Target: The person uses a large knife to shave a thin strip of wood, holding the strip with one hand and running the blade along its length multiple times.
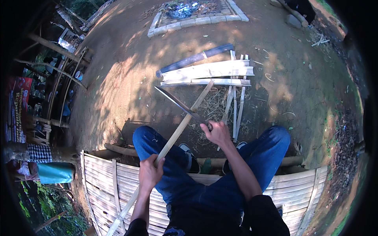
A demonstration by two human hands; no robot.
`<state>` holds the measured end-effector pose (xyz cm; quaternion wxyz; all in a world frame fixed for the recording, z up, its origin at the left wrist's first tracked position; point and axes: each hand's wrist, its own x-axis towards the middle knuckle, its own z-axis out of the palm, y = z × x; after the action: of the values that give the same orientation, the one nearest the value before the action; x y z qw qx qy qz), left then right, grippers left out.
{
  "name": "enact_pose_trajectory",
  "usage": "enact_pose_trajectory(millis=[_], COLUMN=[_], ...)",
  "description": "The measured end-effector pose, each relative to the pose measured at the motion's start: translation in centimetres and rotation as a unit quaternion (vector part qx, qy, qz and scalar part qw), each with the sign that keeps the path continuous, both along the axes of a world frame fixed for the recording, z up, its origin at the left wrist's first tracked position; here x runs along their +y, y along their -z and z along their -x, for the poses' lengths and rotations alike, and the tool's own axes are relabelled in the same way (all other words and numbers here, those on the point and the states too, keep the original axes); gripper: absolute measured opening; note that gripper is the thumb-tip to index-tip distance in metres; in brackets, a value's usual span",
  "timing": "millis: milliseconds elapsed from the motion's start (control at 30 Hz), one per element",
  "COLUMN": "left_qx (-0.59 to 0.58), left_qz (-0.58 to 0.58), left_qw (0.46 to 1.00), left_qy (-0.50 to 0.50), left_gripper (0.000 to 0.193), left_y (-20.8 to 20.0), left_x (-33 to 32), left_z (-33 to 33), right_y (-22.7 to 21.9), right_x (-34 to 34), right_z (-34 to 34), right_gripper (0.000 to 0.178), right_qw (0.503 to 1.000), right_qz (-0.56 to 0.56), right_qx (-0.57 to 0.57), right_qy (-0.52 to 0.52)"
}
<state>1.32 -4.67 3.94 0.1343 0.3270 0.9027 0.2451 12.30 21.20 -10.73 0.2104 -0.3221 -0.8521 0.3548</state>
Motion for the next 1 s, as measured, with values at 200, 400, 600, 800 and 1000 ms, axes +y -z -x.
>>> enact_pose_trajectory(millis=[200, 400, 600, 800, 1000], left_qx=[-0.015, 0.001, -0.008, -0.015, -0.015], left_qz=[-0.018, -0.002, -0.014, -0.041, -0.029], left_qw=[0.999, 0.999, 0.999, 0.999, 0.999], left_qy=[0.032, 0.032, 0.033, 0.028, 0.0], left_gripper=[0.016, 0.014, 0.015, 0.015, 0.018], left_y=[-0.7, -1.1, -0.6, 0.2, 0.4], left_x=[0.9, -1.5, -1.0, -0.5, -2.5], left_z=[-0.7, -0.9, -1.1, -1.0, -0.6], right_y=[-1.8, 0.5, -0.7, -3.1, -0.3], right_x=[-2.7, 3.9, 1.2, -1.7, 3.3], right_z=[-0.4, -0.2, -1.0, -1.1, -0.8], right_gripper=[0.051, 0.058, 0.055, 0.053, 0.055], right_qw=[0.979, 0.984, 0.997, 0.979, 0.998], right_qz=[-0.128, 0.103, 0.082, -0.142, 0.019], right_qx=[0.099, -0.07, -0.001, 0.098, 0.026], right_qy=[-0.124, 0.124, 0.009, -0.105, 0.056])
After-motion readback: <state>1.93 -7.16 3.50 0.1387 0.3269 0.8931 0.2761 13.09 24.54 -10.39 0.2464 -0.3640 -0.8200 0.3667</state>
